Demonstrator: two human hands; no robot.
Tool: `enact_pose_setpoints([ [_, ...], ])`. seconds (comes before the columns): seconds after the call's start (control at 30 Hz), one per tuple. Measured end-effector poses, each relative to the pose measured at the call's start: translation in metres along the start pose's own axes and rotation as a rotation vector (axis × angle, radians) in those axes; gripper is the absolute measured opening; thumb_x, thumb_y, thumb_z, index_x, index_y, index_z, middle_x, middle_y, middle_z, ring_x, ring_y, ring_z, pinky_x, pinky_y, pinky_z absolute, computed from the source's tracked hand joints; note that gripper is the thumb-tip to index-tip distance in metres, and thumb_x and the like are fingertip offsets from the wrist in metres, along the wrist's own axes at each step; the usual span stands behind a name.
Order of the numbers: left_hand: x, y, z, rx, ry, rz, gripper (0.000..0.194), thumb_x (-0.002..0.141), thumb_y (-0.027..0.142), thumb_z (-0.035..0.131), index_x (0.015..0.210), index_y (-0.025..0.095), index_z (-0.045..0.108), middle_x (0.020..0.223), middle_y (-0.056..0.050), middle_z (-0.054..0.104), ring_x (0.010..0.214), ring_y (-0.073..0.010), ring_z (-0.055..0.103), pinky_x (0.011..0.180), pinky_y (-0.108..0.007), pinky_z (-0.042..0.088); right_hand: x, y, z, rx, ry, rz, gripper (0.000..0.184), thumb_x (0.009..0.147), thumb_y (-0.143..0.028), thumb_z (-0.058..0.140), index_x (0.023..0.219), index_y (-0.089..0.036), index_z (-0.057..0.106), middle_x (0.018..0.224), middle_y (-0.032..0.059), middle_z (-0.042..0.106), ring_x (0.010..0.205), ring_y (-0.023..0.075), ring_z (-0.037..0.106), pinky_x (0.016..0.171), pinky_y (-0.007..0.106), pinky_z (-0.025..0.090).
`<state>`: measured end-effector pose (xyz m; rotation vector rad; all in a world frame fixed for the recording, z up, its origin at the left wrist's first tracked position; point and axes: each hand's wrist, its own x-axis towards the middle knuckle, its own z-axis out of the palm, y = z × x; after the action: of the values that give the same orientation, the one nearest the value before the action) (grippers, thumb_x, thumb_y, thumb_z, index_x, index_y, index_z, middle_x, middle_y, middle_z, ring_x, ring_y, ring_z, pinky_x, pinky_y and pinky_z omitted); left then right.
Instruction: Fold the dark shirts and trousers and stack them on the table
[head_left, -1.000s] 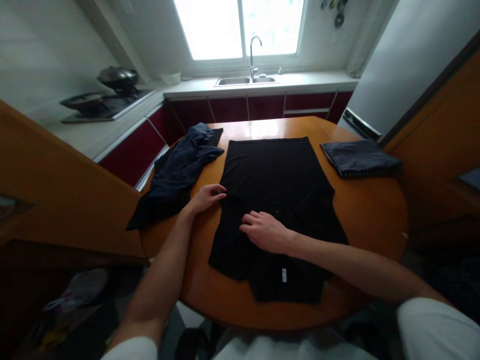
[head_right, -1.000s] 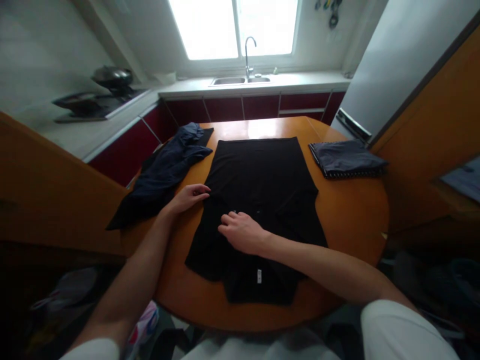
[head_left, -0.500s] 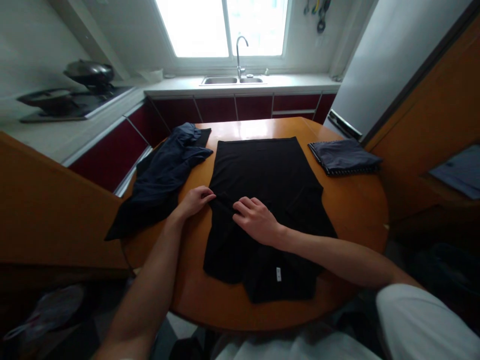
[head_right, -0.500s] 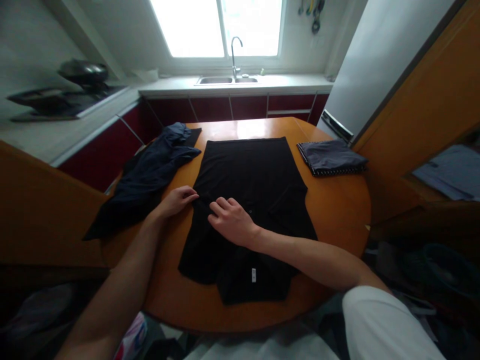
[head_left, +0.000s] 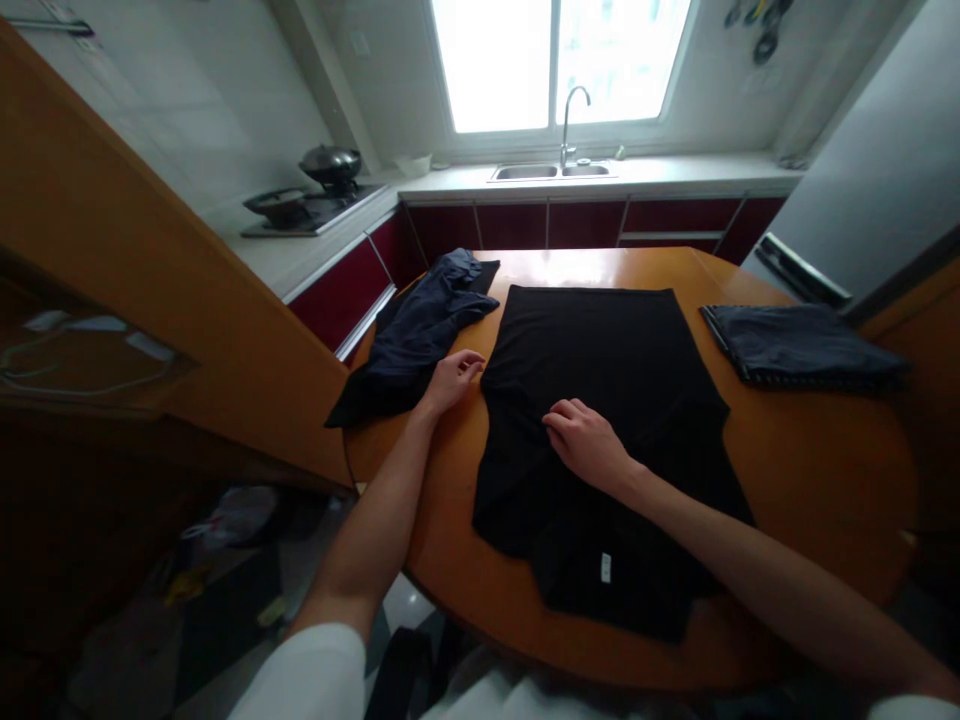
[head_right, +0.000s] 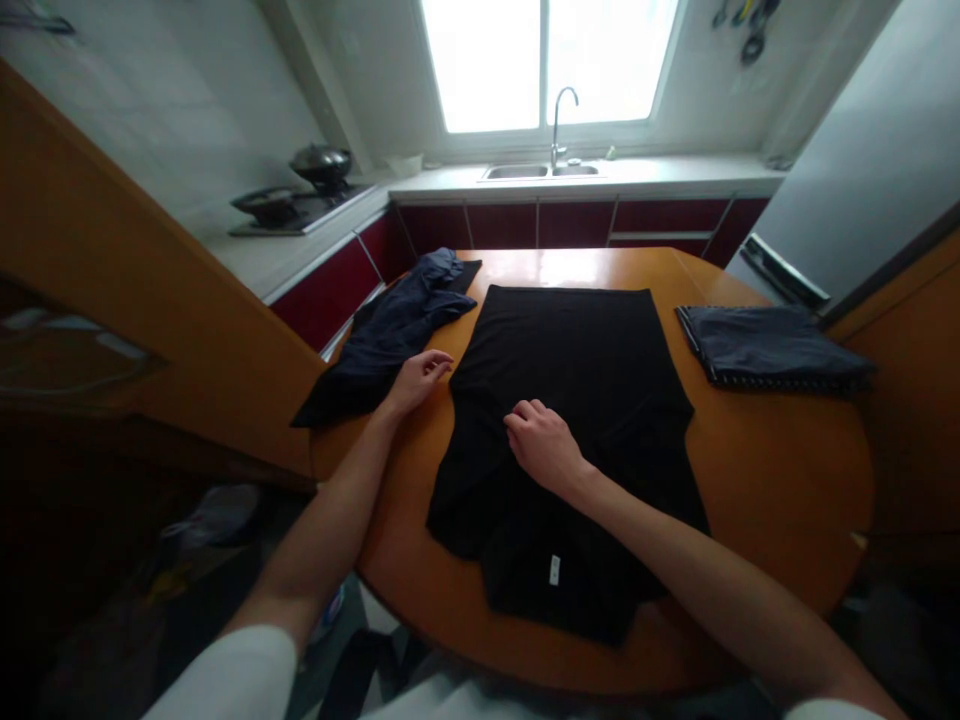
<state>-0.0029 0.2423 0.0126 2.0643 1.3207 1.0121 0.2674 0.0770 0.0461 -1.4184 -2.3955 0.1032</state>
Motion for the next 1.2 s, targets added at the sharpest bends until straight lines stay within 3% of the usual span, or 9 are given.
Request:
enact_pose_setpoints([
  [0.2, -0.014, 0.035, 0.012, 0.053, -0.097, 0.229, 0.020, 0.096, 0.032, 0.058, 0.099, 0.022, 0.074, 0.099, -0.005, 0.072, 0.089, -0.0176, 0.067, 0.081, -0.029, 0.053, -0.004, 0.002, 0.025, 0.123, -0.023, -0.152, 0.022, 0.095, -0.022, 0.060, 0.114, -0.021, 0.071, 0.118, 0.0106, 0.065, 0.111, 0.0274, 0.056, 0.093, 0.042, 0.050],
  [0.3, -0.021, 0.055, 0.020, 0.057, -0.195, 0.308, 0.021, 0.099, 0.029, 0.055, 0.106, 0.023, 0.074, 0.106, -0.005, 0.072, 0.099, -0.0183, 0.068, 0.091, -0.032, 0.053, -0.002, 0.011, 0.017, 0.299, 0.020, -0.136, 0.024, 0.096, -0.017, 0.055, 0.112, -0.022, 0.072, 0.118, 0.0097, 0.067, 0.110, 0.0252, 0.058, 0.096, 0.042, 0.050],
  [0.47, -0.027, 0.071, 0.029, 0.076, -0.278, 0.376, 0.030, 0.102, 0.033, 0.049, 0.119, 0.021, 0.071, 0.122, -0.008, 0.070, 0.114, -0.0212, 0.066, 0.104, -0.038, 0.050, 0.004, 0.055, -0.051, 0.665, 0.232, 0.092, 0.025, 0.095, -0.017, 0.052, 0.105, -0.022, 0.074, 0.108, 0.0063, 0.072, 0.099, 0.0196, 0.066, 0.085, 0.034, 0.053],
  [0.57, -0.033, 0.080, 0.031, 0.139, -0.307, 0.369, 0.038, 0.104, 0.038, 0.043, 0.127, 0.021, 0.068, 0.136, -0.009, 0.065, 0.131, -0.0237, 0.057, 0.115, -0.043, 0.042, -0.007, 0.103, -0.097, 0.758, 0.344, 0.284, 0.021, 0.093, -0.022, 0.057, 0.104, -0.020, 0.075, 0.103, 0.0057, 0.075, 0.089, 0.0179, 0.069, 0.078, 0.031, 0.054],
  [0.67, -0.053, 0.086, 0.033, 0.230, -0.378, 0.348, 0.046, 0.106, 0.041, 0.035, 0.140, 0.021, 0.059, 0.148, -0.008, 0.057, 0.141, -0.0241, 0.048, 0.120, -0.047, 0.035, -0.031, 0.157, -0.116, 0.823, 0.432, 0.472, 0.020, 0.091, -0.026, 0.059, 0.103, -0.020, 0.074, 0.103, 0.0065, 0.076, 0.083, 0.0167, 0.070, 0.074, 0.030, 0.055],
  [0.77, -0.078, 0.079, 0.039, 0.389, -0.417, 0.332, 0.055, 0.106, 0.047, 0.032, 0.153, 0.020, 0.044, 0.160, -0.010, 0.041, 0.150, -0.0291, 0.034, 0.121, -0.057, 0.028, -0.058, 0.201, -0.103, 0.860, 0.482, 0.636, 0.018, 0.089, -0.025, 0.059, 0.099, -0.019, 0.073, 0.099, 0.0075, 0.076, 0.078, 0.0157, 0.069, 0.070, 0.029, 0.054],
  [0.87, -0.095, 0.065, 0.046, 0.524, -0.443, 0.320, 0.063, 0.104, 0.051, 0.033, 0.159, 0.021, 0.031, 0.166, -0.012, 0.027, 0.154, -0.0334, 0.022, 0.120, -0.064, 0.023, -0.073, 0.224, -0.073, 0.824, 0.586, 0.711, 0.016, 0.087, -0.027, 0.058, 0.093, -0.019, 0.072, 0.091, 0.0071, 0.076, 0.072, 0.0156, 0.068, 0.068, 0.029, 0.054],
  [1.0, -0.107, 0.060, 0.043, 0.536, -0.466, 0.324, 0.062, 0.105, 0.048, 0.032, 0.161, 0.022, 0.025, 0.167, -0.010, 0.023, 0.155, -0.0304, 0.017, 0.122, -0.061, 0.019, -0.077, 0.228, -0.041, 0.691, 0.648, 0.647, 0.016, 0.084, -0.030, 0.060, 0.087, -0.019, 0.071, 0.078, 0.0052, 0.073, 0.069, 0.0174, 0.066, 0.069, 0.032, 0.056],
  [1.2, -0.115, 0.073, 0.022, 0.289, -0.509, 0.252, 0.054, 0.106, 0.046, 0.034, 0.155, 0.026, 0.040, 0.163, -0.008, 0.037, 0.153, -0.0274, 0.026, 0.124, -0.055, 0.019, -0.079, 0.220, -0.030, 0.615, 0.546, 0.564, 0.021, 0.084, -0.026, 0.057, 0.095, -0.019, 0.073, 0.082, 0.0053, 0.074, 0.069, 0.0175, 0.067, 0.070, 0.032, 0.055],
])
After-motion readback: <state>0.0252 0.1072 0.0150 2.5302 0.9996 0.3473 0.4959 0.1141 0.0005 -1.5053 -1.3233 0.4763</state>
